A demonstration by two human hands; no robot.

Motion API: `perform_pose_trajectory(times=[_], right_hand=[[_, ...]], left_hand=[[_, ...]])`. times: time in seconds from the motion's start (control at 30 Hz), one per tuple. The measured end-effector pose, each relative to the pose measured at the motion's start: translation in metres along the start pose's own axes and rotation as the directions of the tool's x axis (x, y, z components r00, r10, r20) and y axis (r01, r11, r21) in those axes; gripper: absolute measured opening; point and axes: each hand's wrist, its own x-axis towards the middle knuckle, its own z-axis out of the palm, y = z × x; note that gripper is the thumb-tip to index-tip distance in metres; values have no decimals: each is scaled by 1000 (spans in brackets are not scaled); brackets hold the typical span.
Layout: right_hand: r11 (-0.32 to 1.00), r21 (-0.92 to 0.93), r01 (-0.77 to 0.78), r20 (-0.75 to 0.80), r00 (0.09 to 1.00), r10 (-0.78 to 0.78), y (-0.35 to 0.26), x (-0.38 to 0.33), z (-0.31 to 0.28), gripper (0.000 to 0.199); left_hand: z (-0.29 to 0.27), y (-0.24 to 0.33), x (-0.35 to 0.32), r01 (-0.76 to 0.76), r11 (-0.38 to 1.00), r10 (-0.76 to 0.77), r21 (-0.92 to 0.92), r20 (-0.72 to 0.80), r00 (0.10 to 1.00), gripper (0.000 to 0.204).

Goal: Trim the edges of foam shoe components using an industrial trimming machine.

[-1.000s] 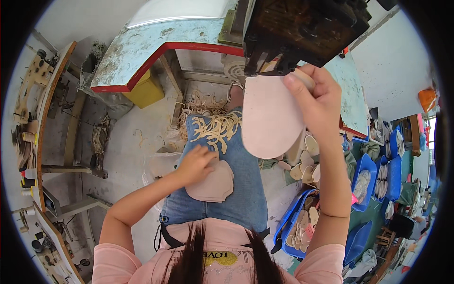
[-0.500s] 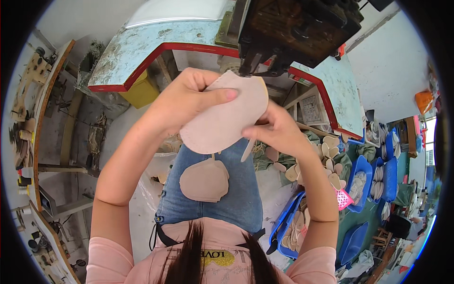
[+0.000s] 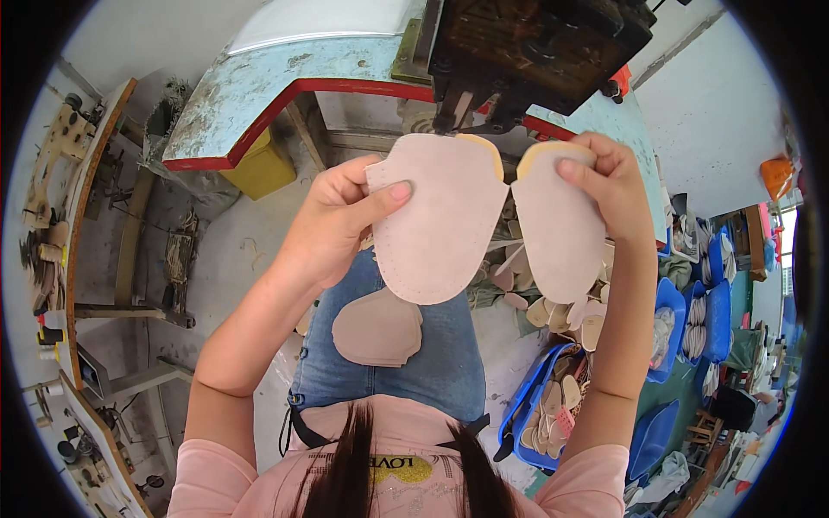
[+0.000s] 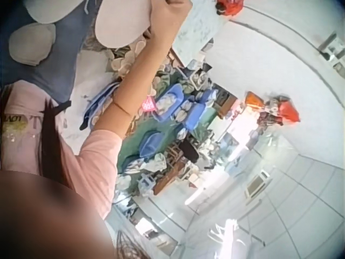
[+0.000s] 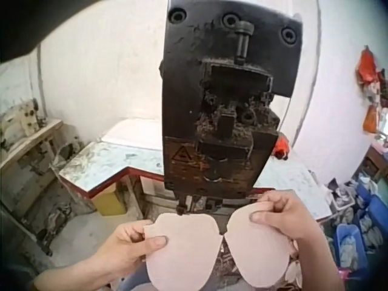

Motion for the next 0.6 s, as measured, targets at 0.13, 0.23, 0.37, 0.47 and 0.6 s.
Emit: perform_pose_trajectory(times=[0.13,0.23,0.37,0.47,0.6], right_hand=[[990,-134,42,27,999,-38,-22,17,4,18],[977,-183,109,72,993,-98,-32,30,8,17],[959,-56,278,54,960,-276,-34,49,18,13],[934,-105,343,63,939,-338,-34,58,15,12],[931,-116,347,104,936,-336,-23,56,17,13]], left_hand=[[-8,-10,-8,-17,1000,16,-15,-47,999,18],[-6,-18,-13,0,1000,0,-19,-22,1000,19],[9,-30,-16,20,989,-17,-150,21,1000,19],[6,-29,-16,24,985,-24,-169,3,1000,18],[-33,-22,-6,-90,996,90,10,-105,990,17]])
